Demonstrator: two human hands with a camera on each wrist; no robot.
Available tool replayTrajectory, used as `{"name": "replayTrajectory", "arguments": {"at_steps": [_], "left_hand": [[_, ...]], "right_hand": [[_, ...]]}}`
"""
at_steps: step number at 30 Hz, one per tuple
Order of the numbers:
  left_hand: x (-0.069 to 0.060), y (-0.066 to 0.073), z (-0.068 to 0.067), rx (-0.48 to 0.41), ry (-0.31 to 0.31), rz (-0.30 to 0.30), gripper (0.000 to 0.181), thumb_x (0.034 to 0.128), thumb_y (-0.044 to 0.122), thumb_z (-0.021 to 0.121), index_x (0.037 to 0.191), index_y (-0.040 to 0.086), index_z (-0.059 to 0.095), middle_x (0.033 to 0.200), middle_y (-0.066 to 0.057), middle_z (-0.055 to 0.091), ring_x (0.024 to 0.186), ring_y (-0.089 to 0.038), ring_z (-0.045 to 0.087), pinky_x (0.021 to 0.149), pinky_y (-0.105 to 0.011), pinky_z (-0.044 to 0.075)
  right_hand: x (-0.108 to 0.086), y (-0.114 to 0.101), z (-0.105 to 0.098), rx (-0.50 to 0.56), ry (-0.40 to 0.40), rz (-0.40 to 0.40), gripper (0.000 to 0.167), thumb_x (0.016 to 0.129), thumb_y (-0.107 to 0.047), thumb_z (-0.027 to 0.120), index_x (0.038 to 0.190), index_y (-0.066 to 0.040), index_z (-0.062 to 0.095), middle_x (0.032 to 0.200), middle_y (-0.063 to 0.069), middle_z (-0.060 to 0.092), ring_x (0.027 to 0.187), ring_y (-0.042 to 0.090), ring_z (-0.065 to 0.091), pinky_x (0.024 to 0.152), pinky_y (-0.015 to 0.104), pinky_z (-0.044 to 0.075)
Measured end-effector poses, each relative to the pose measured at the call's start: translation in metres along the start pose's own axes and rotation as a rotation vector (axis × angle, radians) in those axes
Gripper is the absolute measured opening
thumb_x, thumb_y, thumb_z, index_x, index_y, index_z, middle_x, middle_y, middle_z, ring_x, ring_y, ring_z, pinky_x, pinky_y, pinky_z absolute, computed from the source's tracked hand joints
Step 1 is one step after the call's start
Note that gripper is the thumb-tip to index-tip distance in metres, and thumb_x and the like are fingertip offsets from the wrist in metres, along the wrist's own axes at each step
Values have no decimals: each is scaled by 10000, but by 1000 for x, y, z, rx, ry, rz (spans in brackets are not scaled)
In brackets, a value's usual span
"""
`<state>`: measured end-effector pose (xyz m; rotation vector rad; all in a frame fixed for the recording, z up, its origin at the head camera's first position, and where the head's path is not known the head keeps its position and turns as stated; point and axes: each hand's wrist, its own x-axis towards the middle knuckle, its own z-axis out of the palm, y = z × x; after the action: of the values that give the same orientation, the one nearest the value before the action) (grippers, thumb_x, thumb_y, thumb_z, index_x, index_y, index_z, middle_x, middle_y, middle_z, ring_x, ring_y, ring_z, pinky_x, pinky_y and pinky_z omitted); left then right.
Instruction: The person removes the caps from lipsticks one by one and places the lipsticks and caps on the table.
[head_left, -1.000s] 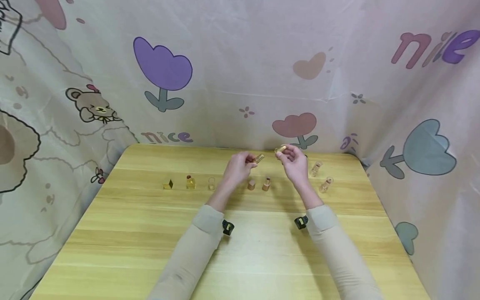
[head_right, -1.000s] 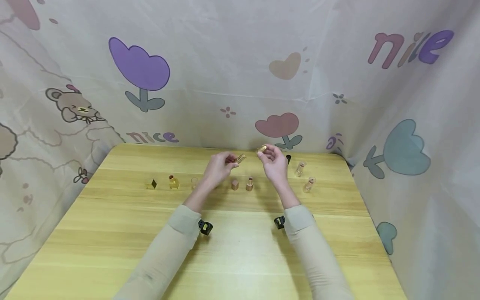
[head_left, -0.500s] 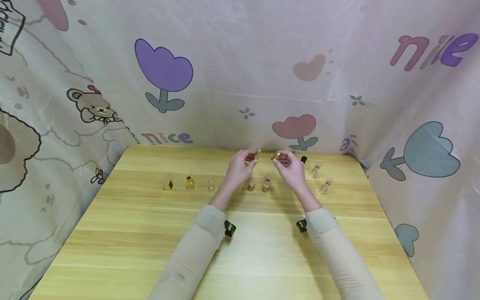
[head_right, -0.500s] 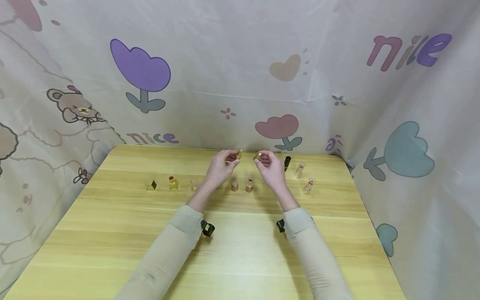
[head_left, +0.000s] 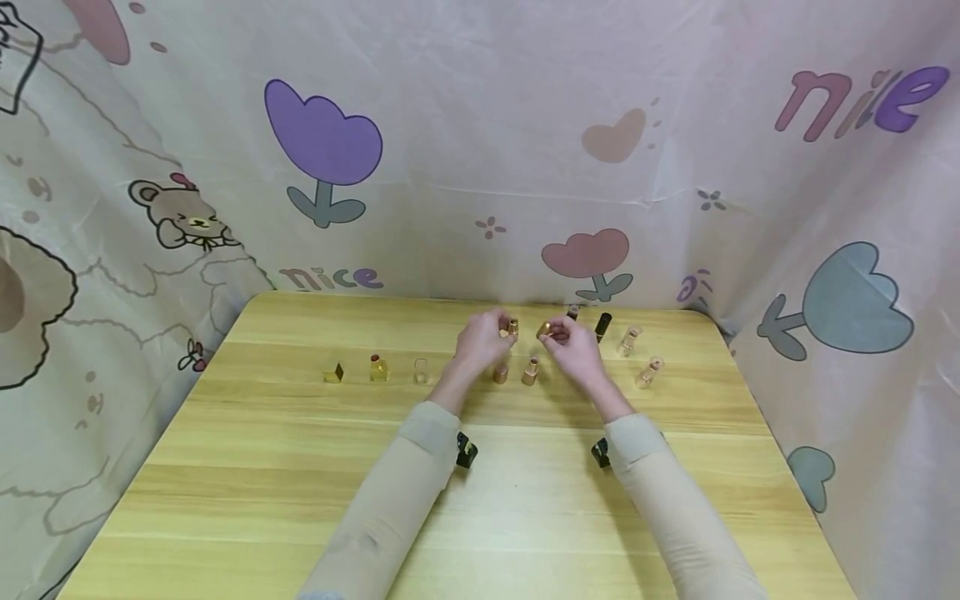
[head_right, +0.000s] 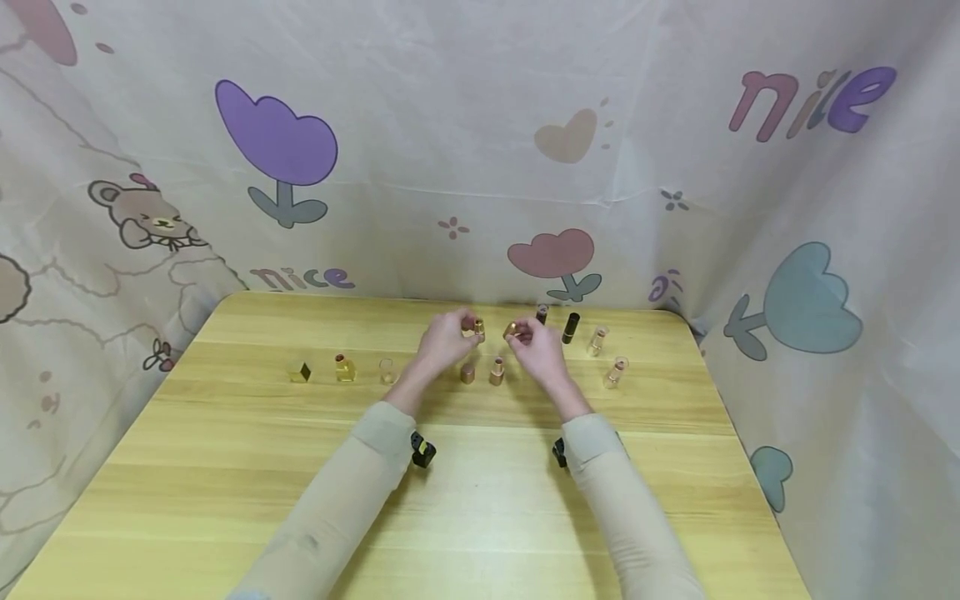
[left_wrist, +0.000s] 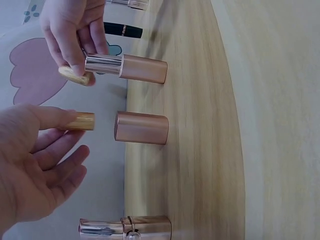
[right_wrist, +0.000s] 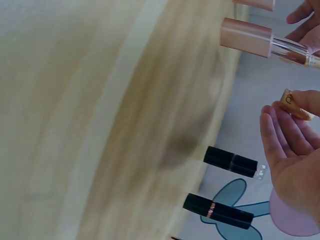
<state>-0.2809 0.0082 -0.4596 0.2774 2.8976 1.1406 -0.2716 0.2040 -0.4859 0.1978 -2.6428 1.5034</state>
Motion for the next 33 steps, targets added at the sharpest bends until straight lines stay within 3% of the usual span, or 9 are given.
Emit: {"name": "replayTrajectory", "arguments": {"at_steps": [6, 12, 19, 24, 33], "left_hand": [[3, 1, 2, 114, -49, -35, 223, 958, 212, 769, 1146, 106, 716, 1106, -27, 737, 958, -217, 688, 774, -382, 584], [8, -2, 6, 176, -83, -90, 203, 932, 198, 795, 1113, 128, 736, 1007, -7, 734, 908, -199, 675, 787, -370, 561], [10, -5, 10, 263, -119, -127, 190, 932, 192, 786, 1111, 148, 736, 923, 20, 726, 889, -191, 685, 798, -348, 561], [10, -6, 11, 280, -129, -135, 168, 929, 180, 788, 1083, 139, 735, 904, 11, 715, 868, -191, 679, 780, -346, 556], [10, -7, 10, 268, -135, -129, 76, 920, 150, 785, 896, 152, 713, 775, 28, 673, 792, -178, 651, 727, -334, 537]], "right_hand": [[1, 6, 7, -69, -48, 3, 289, 951, -32, 728, 1217, 56, 660, 1098, 192, 730, 1018, 323, 715, 937, 395, 611], [0, 11, 13, -136, -67, -22, 228, 919, -29, 761, 1132, 25, 698, 1048, 171, 746, 952, 308, 733, 881, 401, 627], [1, 14, 19, -192, -111, 6, 253, 913, -14, 757, 1156, 23, 697, 1066, 176, 750, 967, 303, 734, 877, 391, 629], [1, 15, 22, -234, -109, 8, 254, 906, -22, 776, 1145, 22, 703, 1044, 176, 755, 954, 302, 732, 866, 399, 629], [3, 13, 23, -266, -121, 29, 273, 906, 0, 765, 1175, 22, 725, 1055, 165, 762, 960, 287, 727, 860, 378, 629]]}}
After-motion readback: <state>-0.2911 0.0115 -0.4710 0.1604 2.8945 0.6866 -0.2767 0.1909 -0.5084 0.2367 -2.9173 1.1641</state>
